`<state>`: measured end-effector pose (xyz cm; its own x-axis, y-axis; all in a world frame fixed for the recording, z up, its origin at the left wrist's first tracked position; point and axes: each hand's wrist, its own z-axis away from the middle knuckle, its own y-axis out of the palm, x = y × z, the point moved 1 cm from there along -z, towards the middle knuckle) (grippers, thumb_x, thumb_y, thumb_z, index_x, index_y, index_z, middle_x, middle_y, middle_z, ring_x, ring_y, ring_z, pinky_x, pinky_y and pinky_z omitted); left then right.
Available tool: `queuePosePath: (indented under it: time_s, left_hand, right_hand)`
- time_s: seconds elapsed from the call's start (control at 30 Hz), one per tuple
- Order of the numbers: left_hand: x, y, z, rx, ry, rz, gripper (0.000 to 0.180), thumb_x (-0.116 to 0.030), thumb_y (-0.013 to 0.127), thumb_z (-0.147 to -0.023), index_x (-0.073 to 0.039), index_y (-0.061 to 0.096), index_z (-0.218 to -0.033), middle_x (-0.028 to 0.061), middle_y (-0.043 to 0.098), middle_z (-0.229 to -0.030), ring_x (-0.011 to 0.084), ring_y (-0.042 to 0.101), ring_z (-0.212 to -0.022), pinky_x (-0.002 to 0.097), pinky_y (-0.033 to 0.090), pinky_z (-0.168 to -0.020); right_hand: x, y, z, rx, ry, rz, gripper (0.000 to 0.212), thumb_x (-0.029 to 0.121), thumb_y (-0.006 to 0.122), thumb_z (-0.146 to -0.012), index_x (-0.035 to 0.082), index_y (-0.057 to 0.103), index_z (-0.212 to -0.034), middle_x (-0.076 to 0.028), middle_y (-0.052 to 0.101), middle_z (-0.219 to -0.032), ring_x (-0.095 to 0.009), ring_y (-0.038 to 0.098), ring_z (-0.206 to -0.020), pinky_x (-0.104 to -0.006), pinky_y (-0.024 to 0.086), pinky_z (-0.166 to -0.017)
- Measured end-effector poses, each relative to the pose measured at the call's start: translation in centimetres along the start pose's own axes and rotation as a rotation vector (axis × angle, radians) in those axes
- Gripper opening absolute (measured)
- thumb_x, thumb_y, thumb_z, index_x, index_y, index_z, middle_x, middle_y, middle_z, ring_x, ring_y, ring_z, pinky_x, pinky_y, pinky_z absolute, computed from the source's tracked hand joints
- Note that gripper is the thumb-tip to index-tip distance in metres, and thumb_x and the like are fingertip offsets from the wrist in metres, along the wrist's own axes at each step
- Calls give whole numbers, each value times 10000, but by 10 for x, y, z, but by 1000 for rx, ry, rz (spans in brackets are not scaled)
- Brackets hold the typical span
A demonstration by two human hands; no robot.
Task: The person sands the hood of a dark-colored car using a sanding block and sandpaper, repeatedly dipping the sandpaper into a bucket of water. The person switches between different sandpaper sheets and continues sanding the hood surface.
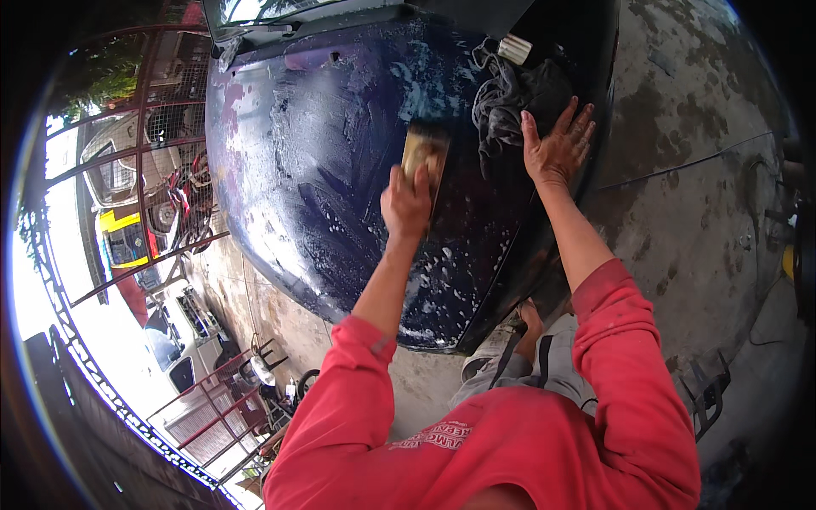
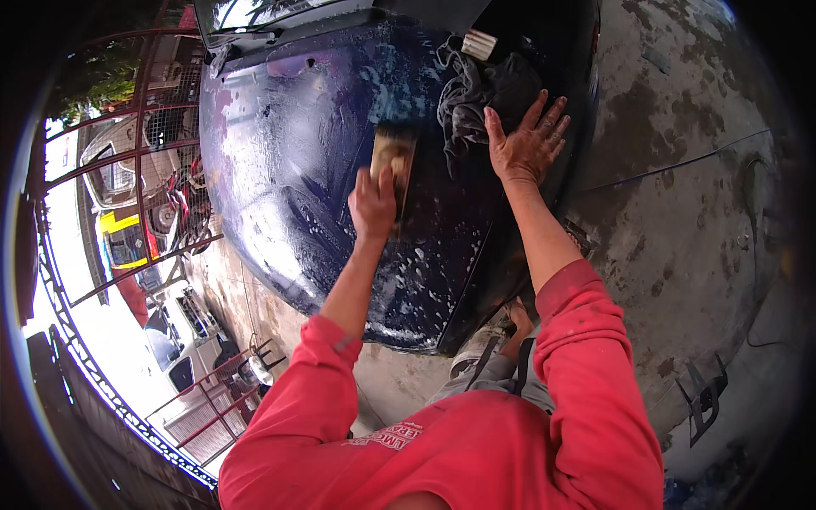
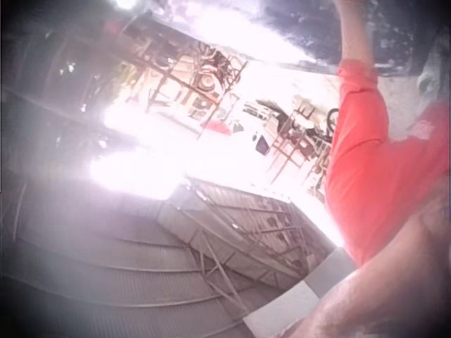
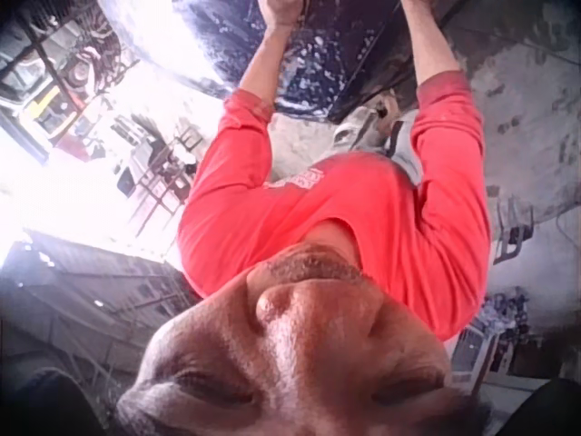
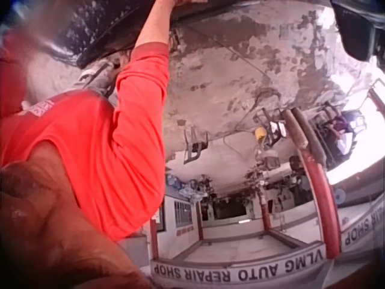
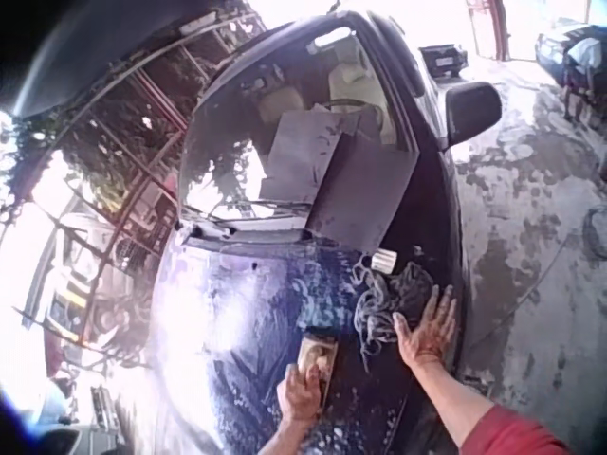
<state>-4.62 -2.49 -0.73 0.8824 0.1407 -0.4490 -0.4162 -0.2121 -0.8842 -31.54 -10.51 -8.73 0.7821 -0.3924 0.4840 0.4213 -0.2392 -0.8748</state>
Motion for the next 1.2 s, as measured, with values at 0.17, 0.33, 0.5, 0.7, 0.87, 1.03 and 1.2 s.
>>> queuePosePath:
  time_s: [0.17,0.33,0.5,0.7,0.87,1.03,1.2]
  left_hand:
    - [-60,43,-120,-137,173,226,519,-482,630,-1103,23,636,-982,343,727,-874,596,699,-884,635,559,-744]
    - [35,-43,76,102,-102,97,365,-391,608,-1122,-28,636,-1096,329,711,-878,565,714,-880,610,558,-704]
    - [16,-24,33,146,-41,25,408,-454,626,-1102,-46,634,-1097,315,716,-822,537,730,-821,609,579,-686]
    - [-55,35,-110,-93,289,56,491,-512,627,-1089,-25,639,-1029,310,739,-848,544,733,-830,614,596,-710]
    - [65,-58,87,307,-7,-60,539,-611,683,-1036,-72,657,-1011,267,732,-793,508,758,-807,587,619,-665]
    - [68,-48,35,313,254,-202,417,-546,735,-1032,-129,728,-1043,189,789,-949,397,789,-733,484,632,-558]
    - [-2,7,-98,57,375,-67,617,-658,697,-1000,-45,721,-929,287,767,-858,510,761,-823,605,614,-696]
  right_hand:
    - [1,-5,-2,35,18,-72,1174,944,345,-983,130,123,-1799,-248,111,-1847,-505,173,-1683,-659,271,-1314]
    - [5,-6,-1,1,16,-80,1167,947,335,-981,136,139,-1797,-246,121,-1844,-503,189,-1677,-658,281,-1311]
    - [1,6,1,-51,4,-47,1169,954,342,-973,144,154,-1795,-243,137,-1841,-504,204,-1673,-661,302,-1299]
    - [-1,1,1,-8,14,-75,1170,961,332,-969,154,149,-1797,-231,122,-1848,-498,202,-1675,-664,294,-1301]
    - [5,-3,-3,19,42,-50,1145,945,331,-984,160,152,-1798,-227,119,-1850,-495,201,-1676,-659,299,-1300]
    - [0,8,-3,-69,-2,-27,1133,936,332,-992,154,163,-1796,-233,150,-1843,-501,230,-1666,-663,314,-1289]
    - [-2,7,-3,-67,-16,-67,1135,934,332,-994,147,167,-1795,-233,157,-1841,-502,231,-1666,-656,313,-1292]
